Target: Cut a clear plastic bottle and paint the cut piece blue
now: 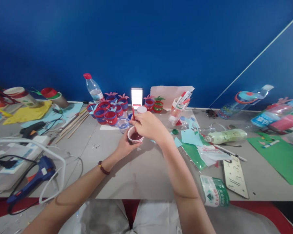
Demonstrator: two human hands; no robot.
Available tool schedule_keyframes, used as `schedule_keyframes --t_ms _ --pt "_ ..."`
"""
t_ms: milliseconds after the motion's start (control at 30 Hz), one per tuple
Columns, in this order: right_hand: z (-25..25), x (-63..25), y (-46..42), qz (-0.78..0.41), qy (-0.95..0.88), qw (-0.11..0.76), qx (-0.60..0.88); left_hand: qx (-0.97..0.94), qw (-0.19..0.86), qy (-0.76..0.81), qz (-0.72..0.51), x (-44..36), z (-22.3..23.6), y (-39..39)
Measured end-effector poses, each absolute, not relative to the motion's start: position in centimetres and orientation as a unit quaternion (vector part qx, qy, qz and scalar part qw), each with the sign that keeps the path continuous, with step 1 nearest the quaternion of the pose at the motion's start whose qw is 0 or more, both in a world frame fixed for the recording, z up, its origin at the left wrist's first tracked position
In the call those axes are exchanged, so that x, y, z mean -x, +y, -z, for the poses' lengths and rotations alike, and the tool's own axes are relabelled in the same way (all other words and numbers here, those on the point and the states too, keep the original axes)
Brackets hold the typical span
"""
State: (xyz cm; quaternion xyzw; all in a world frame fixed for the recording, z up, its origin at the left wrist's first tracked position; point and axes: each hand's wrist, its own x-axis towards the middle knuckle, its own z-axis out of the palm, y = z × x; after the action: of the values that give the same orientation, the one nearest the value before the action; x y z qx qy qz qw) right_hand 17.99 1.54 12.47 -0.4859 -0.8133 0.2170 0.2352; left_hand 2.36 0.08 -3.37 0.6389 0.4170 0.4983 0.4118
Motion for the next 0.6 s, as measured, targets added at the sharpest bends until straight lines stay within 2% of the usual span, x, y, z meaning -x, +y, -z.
schedule_keyframes --t_ms 300,467,600 --pt "-12.2 -17.8 1.7 -0.238 -0.826 0.154 0.487 -0.634 0.418 0.426 -0.491 -2.3 3.7 0.1" --pt "-12.8 -18.3 1.6 -0.261 -0.817 0.152 0.492 -0.641 0.405 0.414 -0.503 -2.4 3.5 0.0" --pt "-12.5 -18.8 2.1 -0.292 -0.788 0.191 0.508 -0.647 0.395 0.416 -0.503 -2.4 3.4 -0.1"
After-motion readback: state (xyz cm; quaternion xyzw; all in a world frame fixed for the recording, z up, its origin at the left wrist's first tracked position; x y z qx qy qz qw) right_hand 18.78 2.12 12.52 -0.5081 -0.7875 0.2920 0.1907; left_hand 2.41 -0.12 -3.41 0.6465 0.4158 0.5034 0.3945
